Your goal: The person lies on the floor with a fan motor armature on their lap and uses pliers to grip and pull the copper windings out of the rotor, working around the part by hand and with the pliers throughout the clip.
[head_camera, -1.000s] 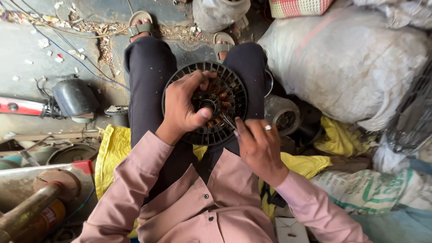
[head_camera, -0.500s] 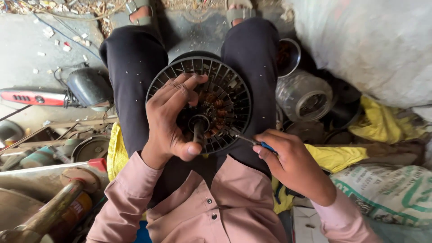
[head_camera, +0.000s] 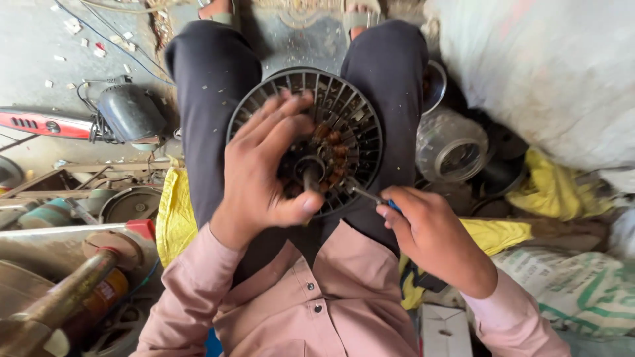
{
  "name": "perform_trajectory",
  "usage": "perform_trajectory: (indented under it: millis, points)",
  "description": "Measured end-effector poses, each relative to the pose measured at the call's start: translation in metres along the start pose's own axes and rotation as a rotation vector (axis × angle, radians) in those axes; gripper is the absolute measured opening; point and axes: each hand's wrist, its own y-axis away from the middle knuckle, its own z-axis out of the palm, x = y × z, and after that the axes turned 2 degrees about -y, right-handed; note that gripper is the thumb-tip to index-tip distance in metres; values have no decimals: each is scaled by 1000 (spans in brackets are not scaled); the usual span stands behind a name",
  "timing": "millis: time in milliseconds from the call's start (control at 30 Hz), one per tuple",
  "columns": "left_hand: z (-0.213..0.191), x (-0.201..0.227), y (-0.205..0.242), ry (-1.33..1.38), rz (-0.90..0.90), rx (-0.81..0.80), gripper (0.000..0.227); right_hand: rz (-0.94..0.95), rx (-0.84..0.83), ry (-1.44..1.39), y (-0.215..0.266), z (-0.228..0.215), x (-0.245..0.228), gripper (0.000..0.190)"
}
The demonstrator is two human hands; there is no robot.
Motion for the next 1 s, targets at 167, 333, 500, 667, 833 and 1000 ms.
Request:
perform_trajectory:
  millis: [167,333,500,667,833,1000]
  points:
    - [-13,-7,-13,-25,279,-127,89,-170,87,303,3,6,-13,13]
    - [7,-36,-1,-72,335,-109,77,23,9,321,-4,12,-37,14]
    - [14,-45,12,-32,309,-16,75,192,-34,285,-6,29,-21,18]
    - [14,-43,13,6,233,7,81,-312,202,655,-5,41,-32,14]
    - [20,-51,14,13,264,102,79,-260,186,814,-8,46,-30,12]
    - [16,-55,5,2,258,123,77,-658,433,708,-13,51,25,15]
